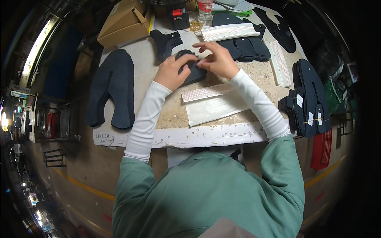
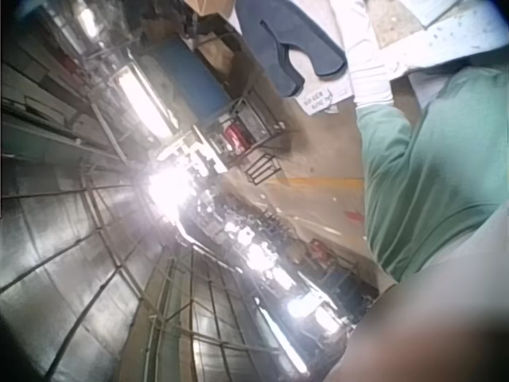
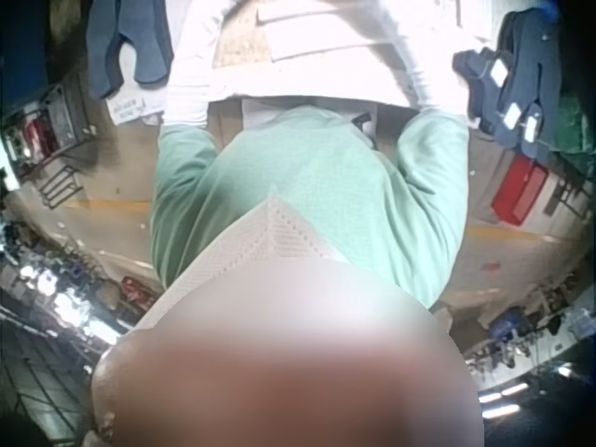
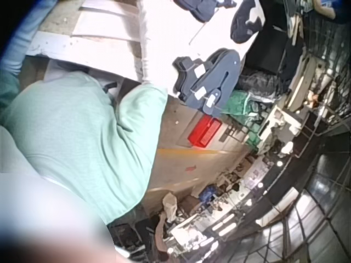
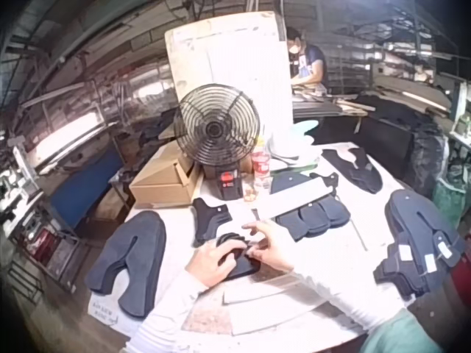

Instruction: The person repeatedly picks small white labels from a roll, peels off the backing, and sticks them onto black car mats on a workbench. They handle multiple mats, turning them over and placing labeled mats into a stack.

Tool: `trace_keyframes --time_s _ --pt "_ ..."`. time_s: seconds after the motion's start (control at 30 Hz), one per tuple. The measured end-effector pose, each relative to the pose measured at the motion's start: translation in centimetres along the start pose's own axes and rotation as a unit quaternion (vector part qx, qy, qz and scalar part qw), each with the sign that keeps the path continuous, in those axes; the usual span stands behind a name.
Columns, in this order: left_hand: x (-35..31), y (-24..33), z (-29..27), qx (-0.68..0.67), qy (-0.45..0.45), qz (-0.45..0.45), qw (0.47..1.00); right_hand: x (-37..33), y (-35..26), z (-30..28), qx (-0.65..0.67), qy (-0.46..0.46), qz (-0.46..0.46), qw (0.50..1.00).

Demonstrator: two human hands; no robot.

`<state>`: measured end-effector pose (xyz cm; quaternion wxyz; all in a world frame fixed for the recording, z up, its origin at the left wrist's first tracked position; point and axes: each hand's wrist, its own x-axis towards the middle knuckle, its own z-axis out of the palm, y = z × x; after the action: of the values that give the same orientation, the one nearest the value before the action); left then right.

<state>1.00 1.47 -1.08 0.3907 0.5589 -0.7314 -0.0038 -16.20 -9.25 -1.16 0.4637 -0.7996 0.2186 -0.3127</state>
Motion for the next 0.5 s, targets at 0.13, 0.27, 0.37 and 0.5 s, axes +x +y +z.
trace_keyframes --time_s 0.13,0.27,0.37,0.5 --pt "-0.6 0.4 -0.1 0.042 -0.040 -0.009 0.998 -0.3 0.4 1.1 -0.119 0.028 -0.098 0.988" --pt "-0.5 0.2 -0.1 0.020 -0.040 -0.006 0.999 0.3 0.4 0.1 -0.140 0.046 -0.086 0.985" --pt "-0.3 0.0 -0.2 -0.030 -0.032 -0.013 0.999 0.7 -0.1 -1.1 -0.114 0.044 -0.089 0.988" --pt "-0.2 0.4 -0.1 -0.009 0.012 -0.016 1.000 0.1 -0.5 -0.3 -0.026 -0.063 -0.068 0.995"
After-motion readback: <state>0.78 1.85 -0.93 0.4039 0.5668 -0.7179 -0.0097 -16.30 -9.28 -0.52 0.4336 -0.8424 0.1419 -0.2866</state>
